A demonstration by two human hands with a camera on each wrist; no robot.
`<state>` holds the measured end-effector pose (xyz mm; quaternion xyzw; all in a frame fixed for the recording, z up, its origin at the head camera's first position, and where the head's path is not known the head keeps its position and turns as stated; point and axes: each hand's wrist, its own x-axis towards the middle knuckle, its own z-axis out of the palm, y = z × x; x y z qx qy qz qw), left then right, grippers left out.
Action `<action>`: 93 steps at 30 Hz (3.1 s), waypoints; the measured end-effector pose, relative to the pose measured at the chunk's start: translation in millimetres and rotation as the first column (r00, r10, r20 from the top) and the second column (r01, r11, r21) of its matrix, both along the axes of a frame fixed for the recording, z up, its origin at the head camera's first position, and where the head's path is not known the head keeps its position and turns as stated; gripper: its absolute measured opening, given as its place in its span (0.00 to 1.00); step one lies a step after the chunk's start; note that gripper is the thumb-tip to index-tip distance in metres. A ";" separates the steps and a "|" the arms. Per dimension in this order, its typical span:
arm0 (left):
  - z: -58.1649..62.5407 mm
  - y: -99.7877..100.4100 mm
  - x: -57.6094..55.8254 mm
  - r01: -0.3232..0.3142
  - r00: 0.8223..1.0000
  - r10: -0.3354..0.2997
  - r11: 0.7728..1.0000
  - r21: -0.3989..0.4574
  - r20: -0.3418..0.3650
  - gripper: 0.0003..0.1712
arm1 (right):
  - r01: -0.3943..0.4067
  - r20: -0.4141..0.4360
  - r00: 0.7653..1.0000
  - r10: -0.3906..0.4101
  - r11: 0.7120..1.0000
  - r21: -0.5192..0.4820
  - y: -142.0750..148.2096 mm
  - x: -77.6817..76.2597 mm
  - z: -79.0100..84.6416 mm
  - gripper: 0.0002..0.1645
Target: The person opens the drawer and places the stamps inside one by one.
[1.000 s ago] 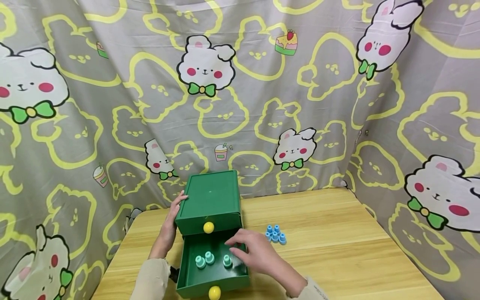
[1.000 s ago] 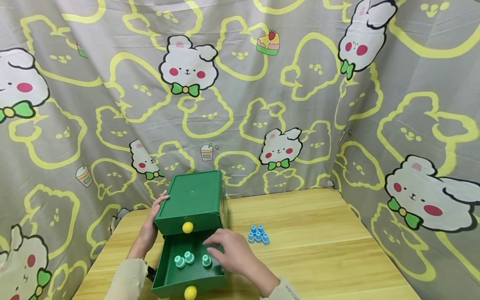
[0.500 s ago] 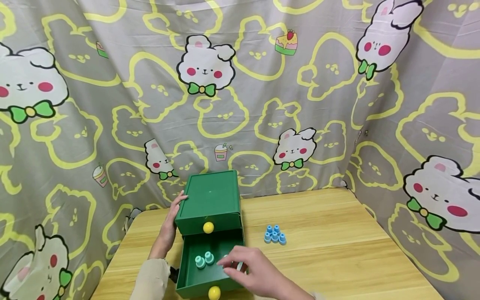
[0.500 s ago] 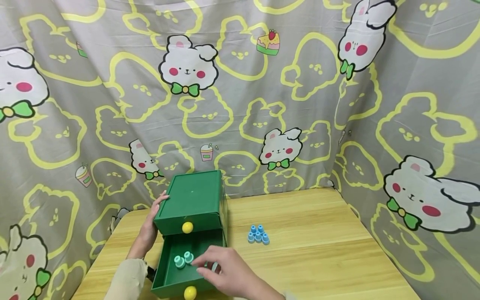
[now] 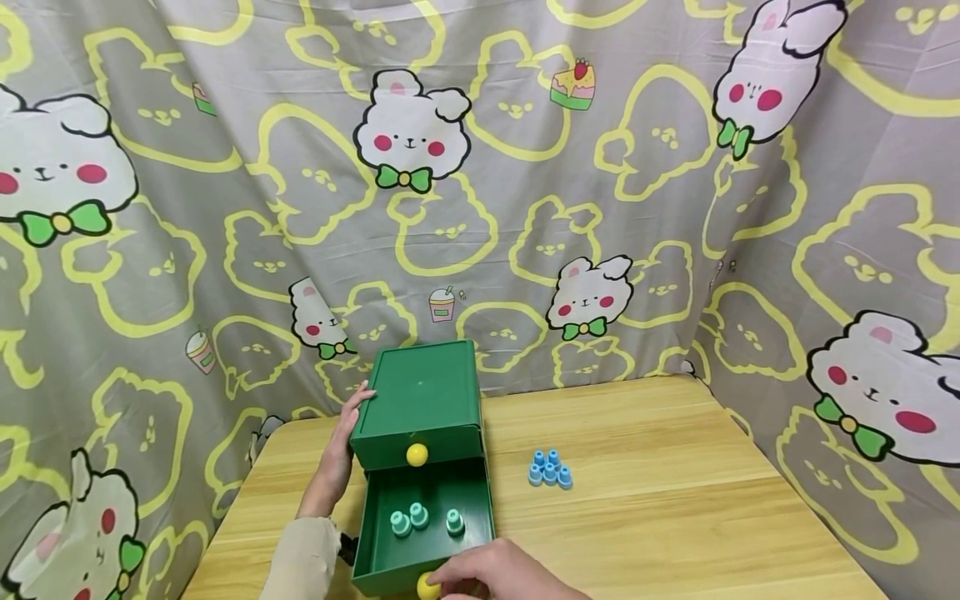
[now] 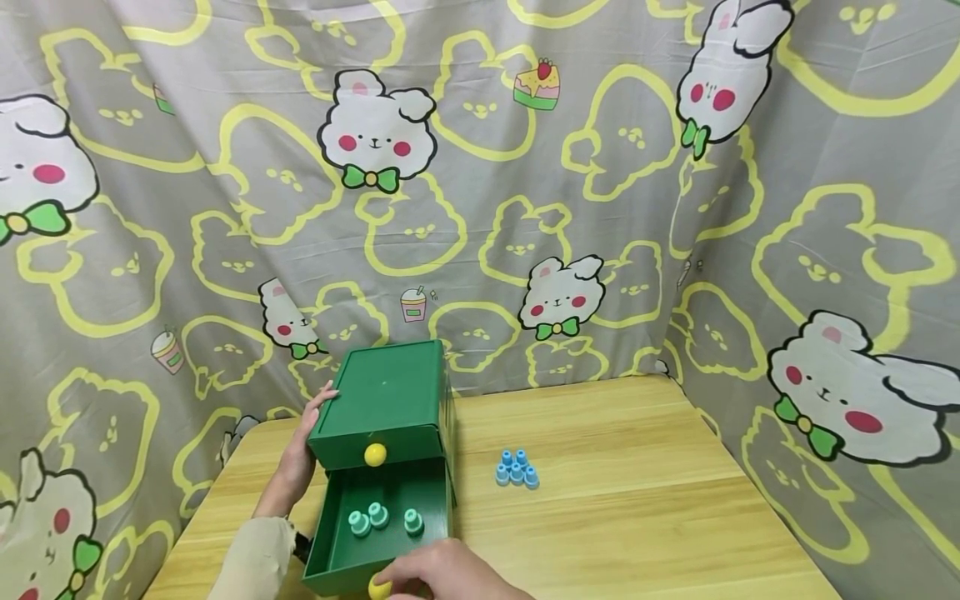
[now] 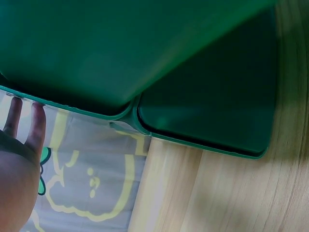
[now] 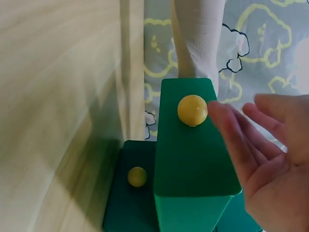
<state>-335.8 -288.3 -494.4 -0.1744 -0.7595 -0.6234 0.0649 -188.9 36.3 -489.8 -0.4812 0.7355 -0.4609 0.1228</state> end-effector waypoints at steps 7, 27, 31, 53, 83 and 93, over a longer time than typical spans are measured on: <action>1.0 0.4 -0.7 0.010 1.000 -0.010 1.000 0.001 -0.007 0.31 | -0.042 0.102 0.994 0.033 0.996 0.079 0.7 -4.7 -9.8 0.22; 0.0 -0.1 0.2 0.003 1.000 -0.003 1.000 -0.003 -0.006 0.32 | -0.003 0.040 0.999 0.000 0.996 0.091 -15.6 -3.4 -35.7 0.25; -0.8 -0.1 -0.1 0.004 1.000 -0.004 1.000 0.004 -0.004 0.32 | 0.023 -0.054 0.998 -0.018 0.996 0.087 -21.4 -1.8 -42.3 0.24; -1.8 -0.8 -1.7 0.004 1.000 -0.004 1.000 0.005 -0.001 0.32 | 0.144 0.182 0.974 -0.134 0.989 -0.043 -30.4 -0.5 -32.0 0.15; 2.9 -3.0 -0.3 0.019 1.000 -0.018 0.999 -0.032 0.020 0.31 | 0.233 0.235 0.947 -0.218 0.972 -0.036 -34.5 -7.5 -18.4 0.12; 1.9 -3.4 -0.9 0.023 1.000 -0.023 0.999 -0.024 0.014 0.31 | 0.266 0.233 0.941 -0.247 0.963 -0.051 -36.5 -14.7 -19.6 0.11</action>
